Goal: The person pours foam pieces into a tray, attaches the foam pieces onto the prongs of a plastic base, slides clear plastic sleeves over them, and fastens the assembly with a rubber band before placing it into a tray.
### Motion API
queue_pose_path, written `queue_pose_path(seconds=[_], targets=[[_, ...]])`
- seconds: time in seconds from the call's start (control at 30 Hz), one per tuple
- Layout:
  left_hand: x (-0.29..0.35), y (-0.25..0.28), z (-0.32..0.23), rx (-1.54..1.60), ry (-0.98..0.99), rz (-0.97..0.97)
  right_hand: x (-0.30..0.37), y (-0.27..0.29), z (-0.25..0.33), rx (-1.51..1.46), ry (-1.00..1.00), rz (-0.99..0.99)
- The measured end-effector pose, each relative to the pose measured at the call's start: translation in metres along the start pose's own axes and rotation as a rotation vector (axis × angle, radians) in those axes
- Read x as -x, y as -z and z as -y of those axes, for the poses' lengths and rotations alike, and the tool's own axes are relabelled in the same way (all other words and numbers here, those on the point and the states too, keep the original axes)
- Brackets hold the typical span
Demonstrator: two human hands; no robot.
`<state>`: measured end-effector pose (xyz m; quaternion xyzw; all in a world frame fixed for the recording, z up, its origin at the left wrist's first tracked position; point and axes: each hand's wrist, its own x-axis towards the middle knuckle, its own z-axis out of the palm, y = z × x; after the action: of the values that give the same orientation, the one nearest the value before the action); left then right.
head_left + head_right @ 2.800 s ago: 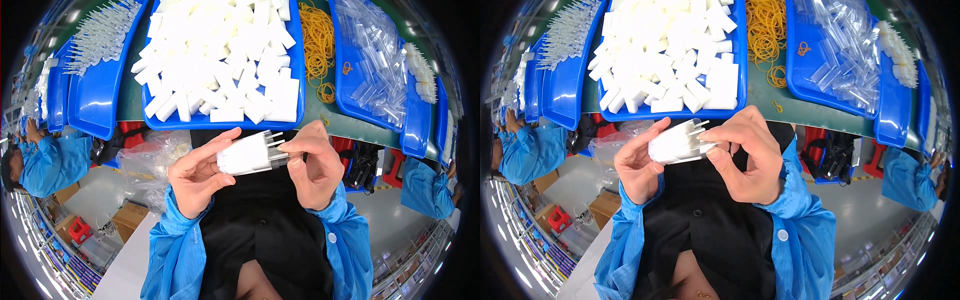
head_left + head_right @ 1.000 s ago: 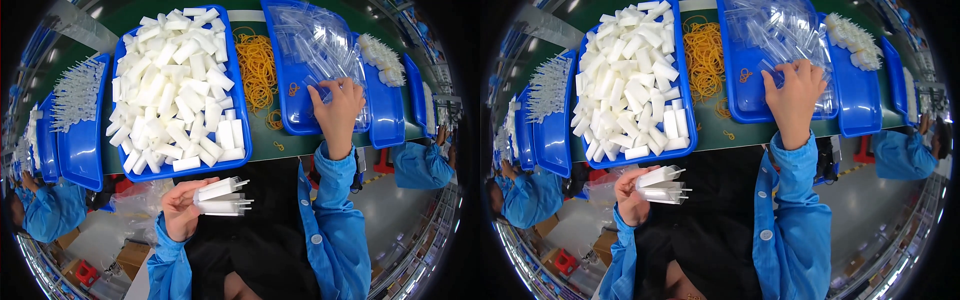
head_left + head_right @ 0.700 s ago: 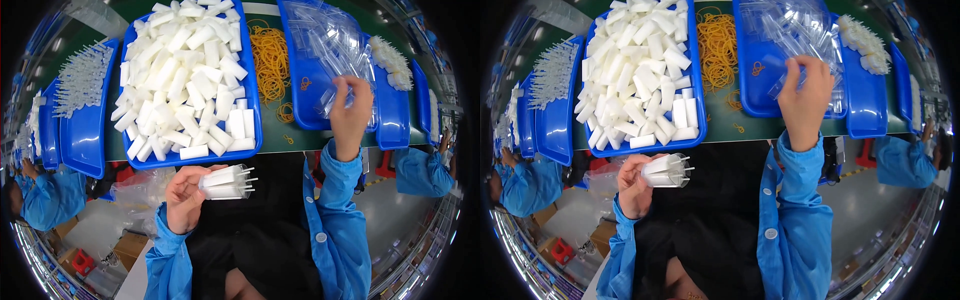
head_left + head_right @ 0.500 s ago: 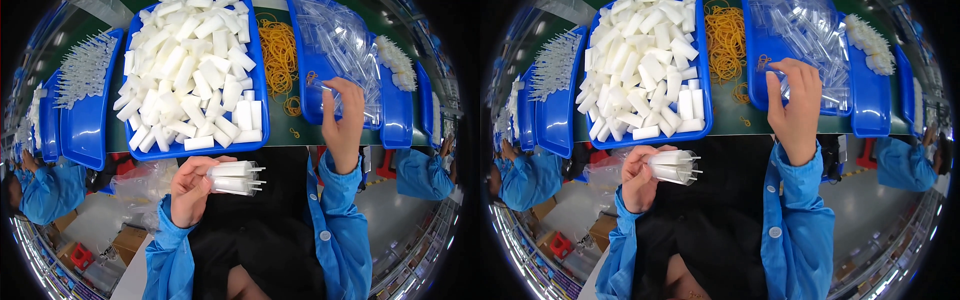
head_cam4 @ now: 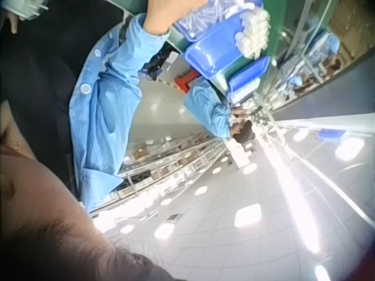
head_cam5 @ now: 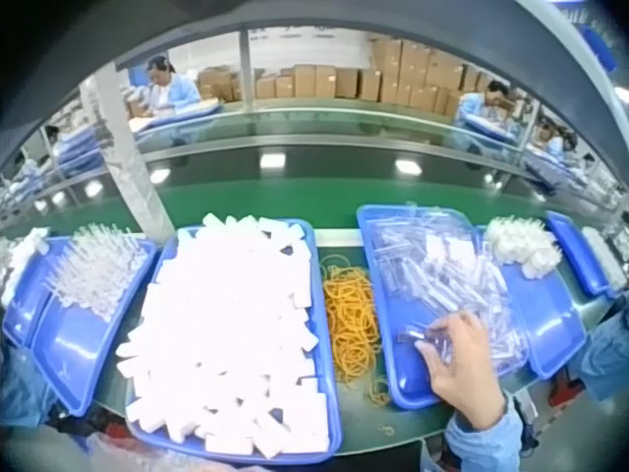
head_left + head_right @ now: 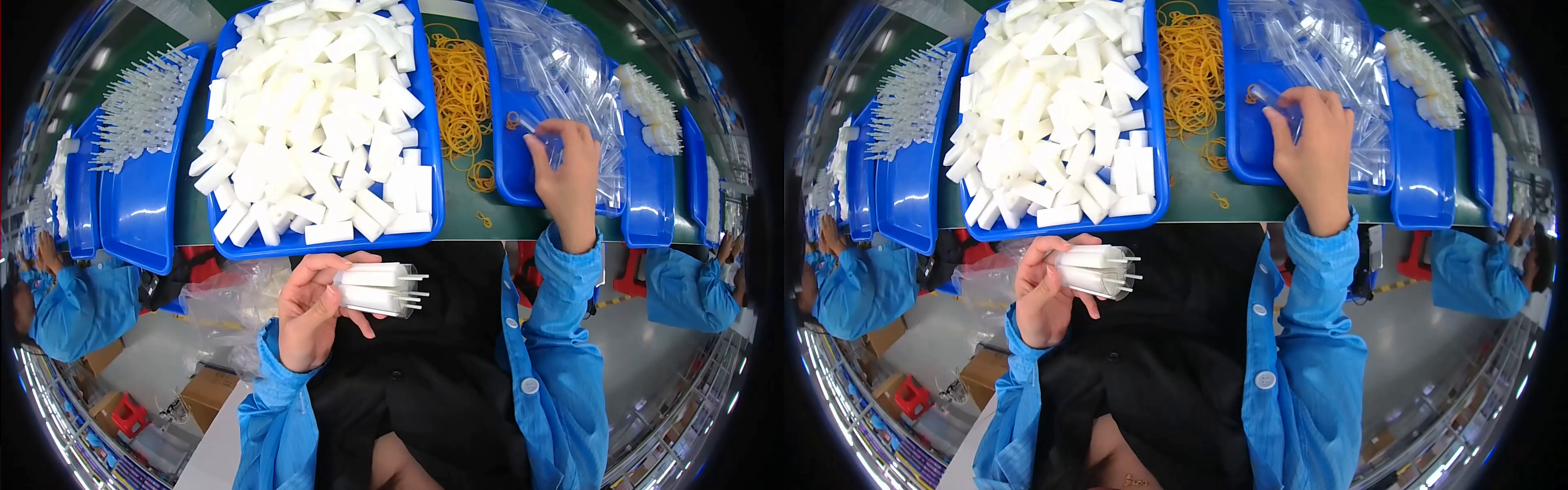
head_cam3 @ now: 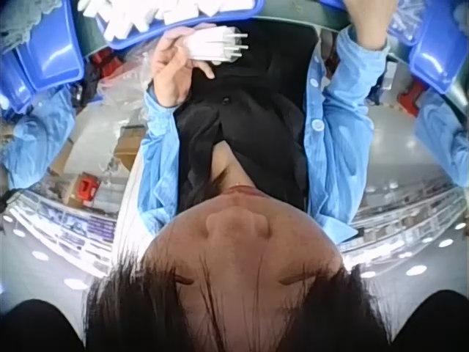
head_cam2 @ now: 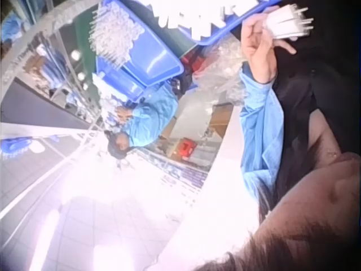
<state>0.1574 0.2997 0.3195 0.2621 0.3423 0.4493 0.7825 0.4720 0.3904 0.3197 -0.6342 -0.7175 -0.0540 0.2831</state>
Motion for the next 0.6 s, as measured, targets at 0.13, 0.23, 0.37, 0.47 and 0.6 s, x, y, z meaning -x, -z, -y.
queue_pose_path(seconds=[0.13, 0.23, 0.37, 0.47, 0.6], targets=[[0.0, -0.004, -0.004, -0.001, -0.027, -0.007, 0.006, 0.0, 0.014, -0.22, -0.076, -0.156], [-0.001, -0.001, -0.002, -0.004, -0.031, 0.041, 0.017, 0.017, 0.038, -0.602, -0.204, -0.093], [-0.003, -0.005, 0.005, -0.048, -0.127, 0.015, 0.041, 0.027, 0.062, -1.087, -0.321, 0.12], [-0.002, -0.003, 0.008, -0.064, -0.179, 0.036, 0.05, 0.029, 0.083, -1.239, -0.406, 0.198], [0.0, 0.002, 0.007, -0.07, -0.248, 0.101, 0.055, 0.028, 0.098, -1.376, -0.313, 0.299]])
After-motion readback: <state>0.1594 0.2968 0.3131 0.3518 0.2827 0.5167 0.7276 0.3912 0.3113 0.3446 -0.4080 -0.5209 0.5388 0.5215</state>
